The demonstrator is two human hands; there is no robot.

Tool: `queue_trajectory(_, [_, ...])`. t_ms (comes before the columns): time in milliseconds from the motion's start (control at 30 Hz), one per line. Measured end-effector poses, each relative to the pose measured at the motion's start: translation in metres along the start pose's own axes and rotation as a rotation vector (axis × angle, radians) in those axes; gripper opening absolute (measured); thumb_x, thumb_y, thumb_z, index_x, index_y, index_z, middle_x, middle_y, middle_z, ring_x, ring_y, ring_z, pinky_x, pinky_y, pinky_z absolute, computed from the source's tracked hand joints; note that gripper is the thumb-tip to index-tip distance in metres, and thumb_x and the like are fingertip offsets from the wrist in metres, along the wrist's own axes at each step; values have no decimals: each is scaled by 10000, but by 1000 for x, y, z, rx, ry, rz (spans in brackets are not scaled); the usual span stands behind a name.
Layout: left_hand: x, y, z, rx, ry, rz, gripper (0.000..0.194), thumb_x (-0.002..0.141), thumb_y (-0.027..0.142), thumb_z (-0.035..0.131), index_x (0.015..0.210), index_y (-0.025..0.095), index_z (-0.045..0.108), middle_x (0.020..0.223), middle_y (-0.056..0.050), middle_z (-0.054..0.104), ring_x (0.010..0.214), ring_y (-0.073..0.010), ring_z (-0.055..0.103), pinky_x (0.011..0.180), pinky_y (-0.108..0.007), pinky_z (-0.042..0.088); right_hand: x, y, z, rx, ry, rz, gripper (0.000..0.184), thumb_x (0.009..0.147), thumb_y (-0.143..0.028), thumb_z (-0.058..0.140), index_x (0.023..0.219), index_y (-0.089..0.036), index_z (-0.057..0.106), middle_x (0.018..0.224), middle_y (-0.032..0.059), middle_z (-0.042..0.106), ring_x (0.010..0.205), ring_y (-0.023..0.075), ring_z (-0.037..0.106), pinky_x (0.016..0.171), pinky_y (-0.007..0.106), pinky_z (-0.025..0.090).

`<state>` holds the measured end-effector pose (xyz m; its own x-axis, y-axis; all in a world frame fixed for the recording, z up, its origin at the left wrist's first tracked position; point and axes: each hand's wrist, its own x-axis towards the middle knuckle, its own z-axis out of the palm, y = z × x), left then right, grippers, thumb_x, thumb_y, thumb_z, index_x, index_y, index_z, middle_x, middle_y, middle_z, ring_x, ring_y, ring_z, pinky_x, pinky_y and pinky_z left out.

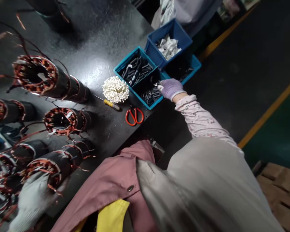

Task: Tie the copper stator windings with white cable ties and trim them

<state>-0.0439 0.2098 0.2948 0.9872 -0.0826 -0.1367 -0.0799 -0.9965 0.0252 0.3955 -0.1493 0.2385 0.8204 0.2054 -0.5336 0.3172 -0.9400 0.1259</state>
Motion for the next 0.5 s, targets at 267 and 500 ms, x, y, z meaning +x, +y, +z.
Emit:
queue_trajectory(267, [1, 2, -2, -47, 32, -71, 189, 820, 340, 539, 652, 256, 563, 589, -31, 634, 610, -274, 634, 675, -453, 521, 8, -46, 17, -74, -35, -92, 423, 982, -403, 417, 1288, -190, 618, 1272, 169, 608, 1134, 295, 605, 877, 387, 472])
queue_trajectory(500, [8, 19, -14, -59, -168, -232, 196, 755, 375, 577, 781, 202, 665, 746, -77, 720, 776, -279, 701, 817, -421, 532, 25, -66, 22, -29, -85, 42, 463, 963, -279, 370, 1084, 51, 672, 1161, 305, 629, 1166, 370, 585, 751, 457, 386])
